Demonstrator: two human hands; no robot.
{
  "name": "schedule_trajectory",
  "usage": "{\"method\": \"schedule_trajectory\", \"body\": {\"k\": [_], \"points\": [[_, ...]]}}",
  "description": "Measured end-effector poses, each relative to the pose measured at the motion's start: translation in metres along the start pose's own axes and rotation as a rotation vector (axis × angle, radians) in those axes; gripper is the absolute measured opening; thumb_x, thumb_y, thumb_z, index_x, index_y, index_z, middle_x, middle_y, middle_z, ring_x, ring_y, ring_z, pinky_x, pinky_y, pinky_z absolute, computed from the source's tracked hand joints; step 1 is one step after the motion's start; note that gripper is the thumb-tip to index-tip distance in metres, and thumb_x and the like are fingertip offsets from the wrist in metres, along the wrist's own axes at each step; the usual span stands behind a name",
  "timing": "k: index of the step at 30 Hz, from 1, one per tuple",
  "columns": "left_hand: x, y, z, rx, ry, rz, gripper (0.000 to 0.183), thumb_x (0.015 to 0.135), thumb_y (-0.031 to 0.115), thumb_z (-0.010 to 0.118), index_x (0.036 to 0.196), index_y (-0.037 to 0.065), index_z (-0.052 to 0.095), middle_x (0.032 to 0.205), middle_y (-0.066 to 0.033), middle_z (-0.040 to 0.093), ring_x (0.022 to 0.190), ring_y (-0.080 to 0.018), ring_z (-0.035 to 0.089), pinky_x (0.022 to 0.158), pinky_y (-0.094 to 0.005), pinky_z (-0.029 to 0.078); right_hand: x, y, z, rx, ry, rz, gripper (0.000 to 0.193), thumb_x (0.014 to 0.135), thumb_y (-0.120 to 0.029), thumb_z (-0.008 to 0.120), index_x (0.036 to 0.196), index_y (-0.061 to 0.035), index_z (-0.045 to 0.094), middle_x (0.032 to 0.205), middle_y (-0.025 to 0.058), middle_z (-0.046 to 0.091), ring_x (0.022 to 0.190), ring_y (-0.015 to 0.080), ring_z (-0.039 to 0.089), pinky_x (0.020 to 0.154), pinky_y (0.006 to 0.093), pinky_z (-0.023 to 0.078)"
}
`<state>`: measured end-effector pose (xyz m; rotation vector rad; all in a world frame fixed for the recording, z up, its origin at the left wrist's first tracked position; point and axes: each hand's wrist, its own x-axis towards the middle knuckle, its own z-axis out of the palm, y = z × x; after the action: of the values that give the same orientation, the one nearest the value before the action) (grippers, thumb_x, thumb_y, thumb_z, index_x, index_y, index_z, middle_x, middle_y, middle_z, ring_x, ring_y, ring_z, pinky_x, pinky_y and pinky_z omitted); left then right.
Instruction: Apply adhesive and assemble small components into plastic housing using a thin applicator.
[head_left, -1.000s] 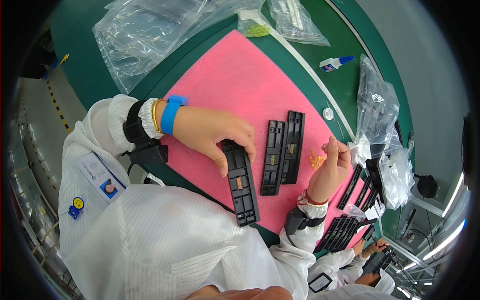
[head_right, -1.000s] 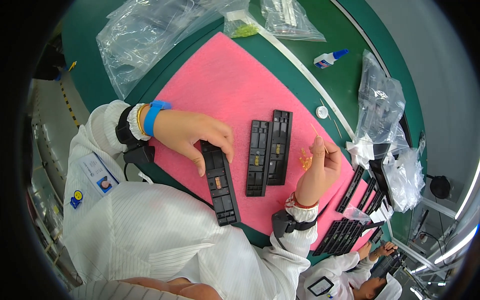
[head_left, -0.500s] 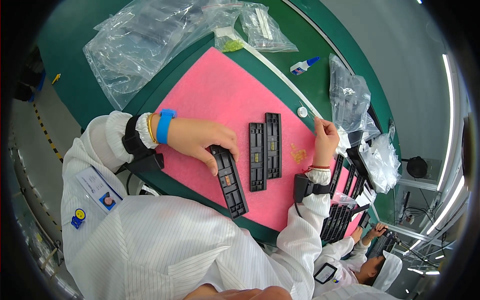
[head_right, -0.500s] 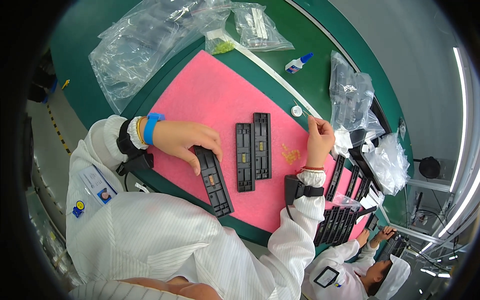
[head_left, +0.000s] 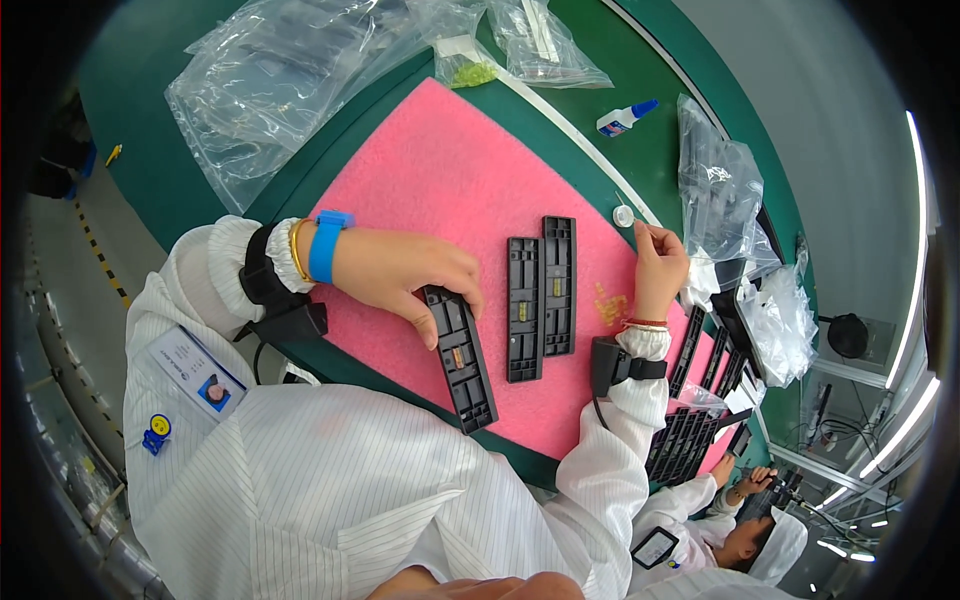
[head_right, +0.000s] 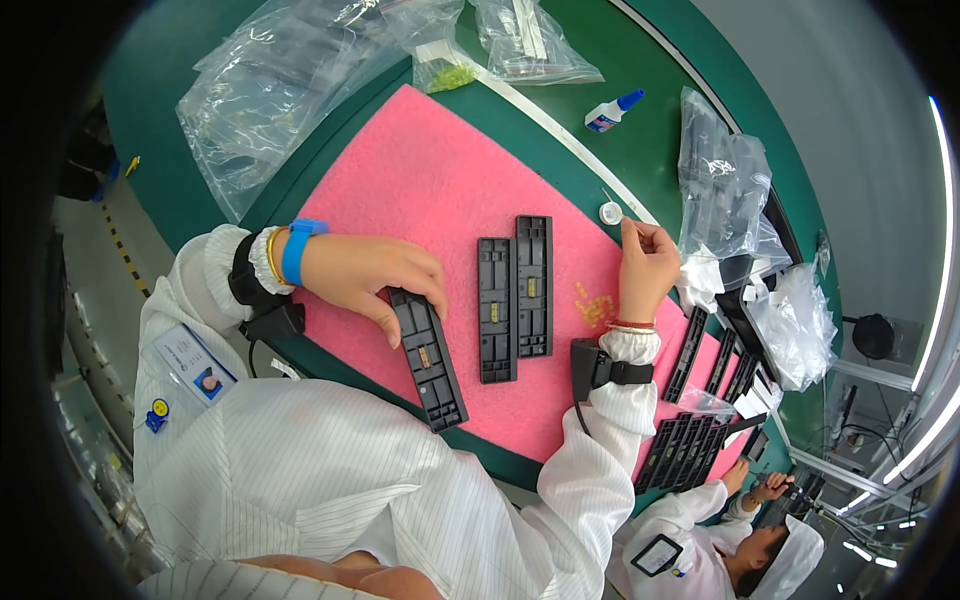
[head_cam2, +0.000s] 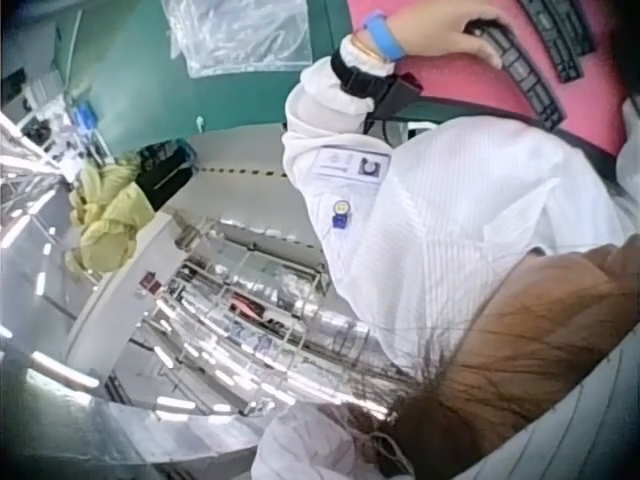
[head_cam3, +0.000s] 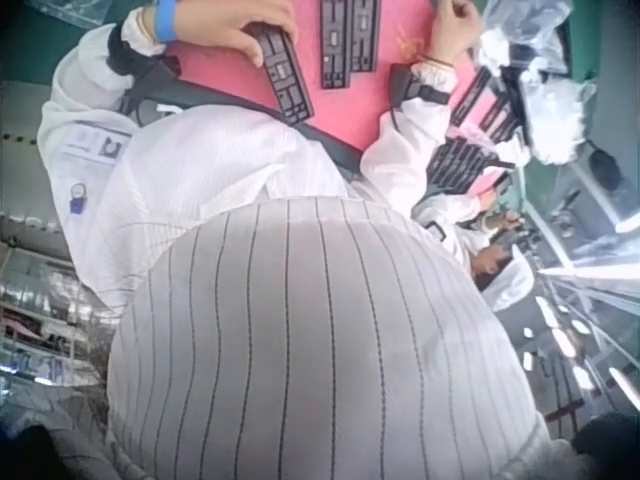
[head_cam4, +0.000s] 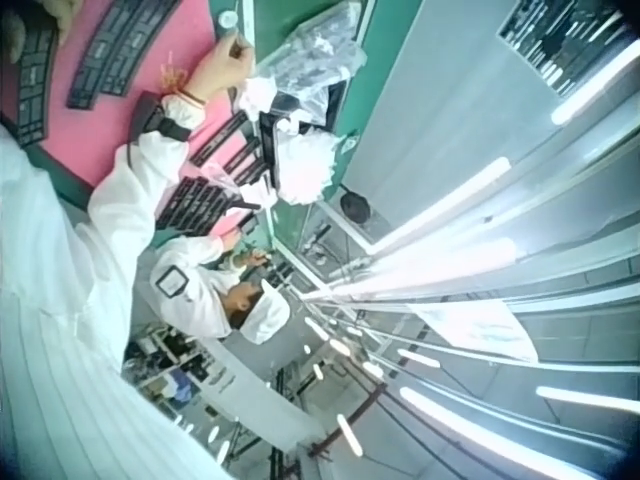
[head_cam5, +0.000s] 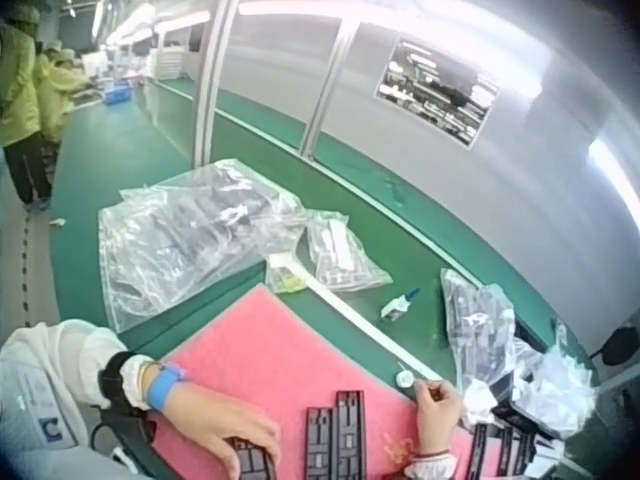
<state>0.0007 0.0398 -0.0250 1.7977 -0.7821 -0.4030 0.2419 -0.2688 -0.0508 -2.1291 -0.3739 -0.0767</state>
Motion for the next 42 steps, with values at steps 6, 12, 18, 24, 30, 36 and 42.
{"method": "schedule_trajectory", "body": {"k": [6, 12, 18, 24, 30, 36, 42], "points": [[0.001, 0.002, -0.001, -0.002, 0.006, 0.003, 0.055, 0.086, 0.033, 0.087, 0.129, 0.007, 0.067, 0.121, -0.0116, 0.065, 0.116, -0.0323, 0.061, 0.1, -0.0435, 0.046, -0.001, 0.002, -0.002, -0.031, -0.025, -0.009, 0.02, 0.094, -0.015, 0.082, 0.096, 0.0052, 0.078, 0.079, 0.0013, 0.072, 0.069, 0.0049, 0.058, 0.061, 0.0234, 0.045], [-0.001, 0.004, 0.0, -0.003, 0.008, -0.015, 0.054, 0.085, 0.033, 0.087, 0.129, 0.007, 0.067, 0.121, -0.0113, 0.065, 0.115, -0.0323, 0.061, 0.1, -0.0436, 0.046, -0.004, -0.003, -0.004, -0.09, -0.024, -0.015, 0.025, 0.092, -0.02, 0.083, 0.102, 0.0024, 0.08, 0.085, 0.0028, 0.075, 0.068, 0.0063, 0.053, 0.062, 0.0252, 0.045], [-0.001, -0.003, 0.004, -0.038, 0.06, 0.017, 0.054, 0.085, 0.031, 0.088, 0.128, 0.006, 0.067, 0.116, -0.0126, 0.064, 0.109, -0.033, 0.062, 0.093, -0.0431, 0.049, -0.01, -0.024, -0.027, -0.196, 0.188, -0.187, 0.03, 0.097, -0.022, 0.079, 0.119, -0.002, 0.076, 0.103, 0.0014, 0.071, 0.069, 0.0073, 0.048, 0.063, 0.0257, 0.043], [-0.006, -0.005, 0.005, -0.028, 0.097, -0.001, 0.054, 0.081, 0.028, 0.09, 0.125, 0.005, 0.068, 0.112, -0.0126, 0.064, 0.105, -0.0337, 0.063, 0.089, -0.0433, 0.05, -0.132, -0.139, -0.016, -0.145, -0.247, -0.525, 0.012, 0.085, 0.004, 0.078, 0.095, -0.0016, 0.073, 0.086, 0.0058, 0.072, 0.07, 0.0142, 0.061, 0.064, 0.024, 0.046], [-0.002, 0.005, 0.002, 0.037, 0.077, -0.045, 0.056, 0.078, 0.027, 0.091, 0.123, 0.004, 0.069, 0.112, -0.0129, 0.065, 0.106, -0.0347, 0.063, 0.089, -0.044, 0.05, -0.183, -0.12, 0.004, -0.108, -0.478, -0.616, 0.032, 0.072, 0.002, 0.086, 0.102, -0.0056, 0.082, 0.075, 0.0027, 0.065, 0.059, 0.0163, 0.059, 0.051, 0.0307, 0.047], [-0.003, 0.004, 0.003, 0.042, 0.073, -0.058, 0.056, 0.077, 0.027, 0.091, 0.123, 0.005, 0.069, 0.113, -0.0127, 0.064, 0.107, -0.0347, 0.063, 0.09, -0.0438, 0.051, -0.181, -0.118, 0.011, -0.054, -0.536, -0.681, 0.031, 0.071, 0.0, 0.086, 0.101, -0.0054, 0.081, 0.076, 0.0019, 0.062, 0.058, 0.0163, 0.057, 0.05, 0.0303, 0.045], [-0.002, 0.004, 0.004, 0.049, 0.074, -0.06, 0.056, 0.077, 0.029, 0.091, 0.123, 0.005, 0.069, 0.115, -0.0125, 0.065, 0.109, -0.0348, 0.063, 0.092, -0.0441, 0.051, -0.181, -0.115, 0.013, -0.076, -0.567, -0.75, 0.032, 0.072, -0.003, 0.087, 0.103, -0.0058, 0.081, 0.076, 0.0002, 0.059, 0.056, 0.0144, 0.052, 0.048, 0.03, 0.041]]}}
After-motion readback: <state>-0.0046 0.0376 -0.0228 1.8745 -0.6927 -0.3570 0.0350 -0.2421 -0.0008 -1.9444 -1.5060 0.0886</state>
